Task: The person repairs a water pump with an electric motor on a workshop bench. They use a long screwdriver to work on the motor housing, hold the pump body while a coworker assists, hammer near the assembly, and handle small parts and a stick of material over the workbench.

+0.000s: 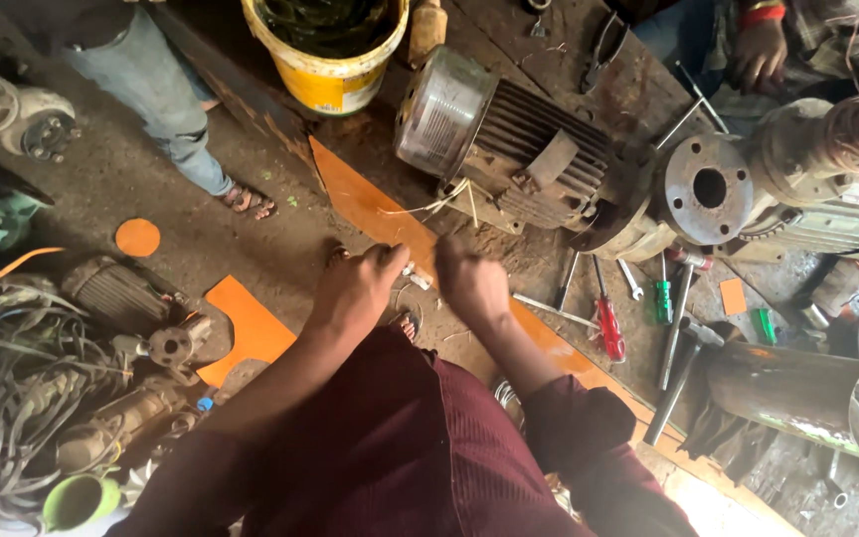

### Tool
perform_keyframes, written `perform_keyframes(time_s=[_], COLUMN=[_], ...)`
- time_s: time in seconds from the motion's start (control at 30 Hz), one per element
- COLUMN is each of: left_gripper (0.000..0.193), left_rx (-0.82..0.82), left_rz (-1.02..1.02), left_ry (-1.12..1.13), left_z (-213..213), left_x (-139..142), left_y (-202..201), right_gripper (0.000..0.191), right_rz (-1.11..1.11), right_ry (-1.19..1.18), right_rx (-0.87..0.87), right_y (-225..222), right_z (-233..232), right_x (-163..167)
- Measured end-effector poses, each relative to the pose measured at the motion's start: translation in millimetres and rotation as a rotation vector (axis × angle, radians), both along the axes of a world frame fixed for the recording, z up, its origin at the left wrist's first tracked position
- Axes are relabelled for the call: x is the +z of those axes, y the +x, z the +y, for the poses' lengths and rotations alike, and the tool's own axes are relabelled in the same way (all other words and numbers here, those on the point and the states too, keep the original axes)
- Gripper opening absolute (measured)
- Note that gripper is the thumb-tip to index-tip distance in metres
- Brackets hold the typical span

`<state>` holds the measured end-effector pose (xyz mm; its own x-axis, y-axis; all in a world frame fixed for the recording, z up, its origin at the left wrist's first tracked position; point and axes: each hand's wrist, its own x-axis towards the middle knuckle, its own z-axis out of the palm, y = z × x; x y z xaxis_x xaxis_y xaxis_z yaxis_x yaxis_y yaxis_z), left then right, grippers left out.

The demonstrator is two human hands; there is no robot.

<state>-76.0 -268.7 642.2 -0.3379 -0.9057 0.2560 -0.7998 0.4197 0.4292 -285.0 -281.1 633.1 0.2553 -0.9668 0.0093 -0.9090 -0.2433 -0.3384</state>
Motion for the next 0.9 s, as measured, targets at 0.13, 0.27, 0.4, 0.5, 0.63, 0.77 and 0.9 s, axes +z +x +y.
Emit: perform_keyframes(time_s=[0.13,0.27,0.4,0.5,0.63,0.77,0.9], left_gripper=[0.018,0.018,0.026,0.026,0.021,0.032,0.036], left_rx=[-0.023,0.005,0.101,0.069,-0.263,-0.004,0.04], left_rz=[-0.094,-0.183,-0.301,-0.195,0.287,0.185,0.352], left_ry=[-0.062,0.016,-0.248,-0.411,0.132,0.571,0.23], left_z=[0,0,5,21,11,-45,-68], left_x=[4,29,75,105,93,33,-12], left_y=[0,-7,-17,-32,-63,-66,-66], right_gripper=[0.015,0.044,0.02,0.018,0.017,0.015,0.016], right_rz=[-0.077,0.114,-0.215,-0.288,-0.38,-0.181,-0.448], right_ry=[-0.117,-0.047,0.152,0.065,-0.17,0.038,0.138], right_rx=[0.165,0.009,0.126,-0.073,-0.099,-0.142,-0.006], right_y=[-2,3,-7,-36,-57,-55,-49], right_z=[-5,-9,14,25,36,49,68], right_x=[-5,-2,16,35,46,42,36])
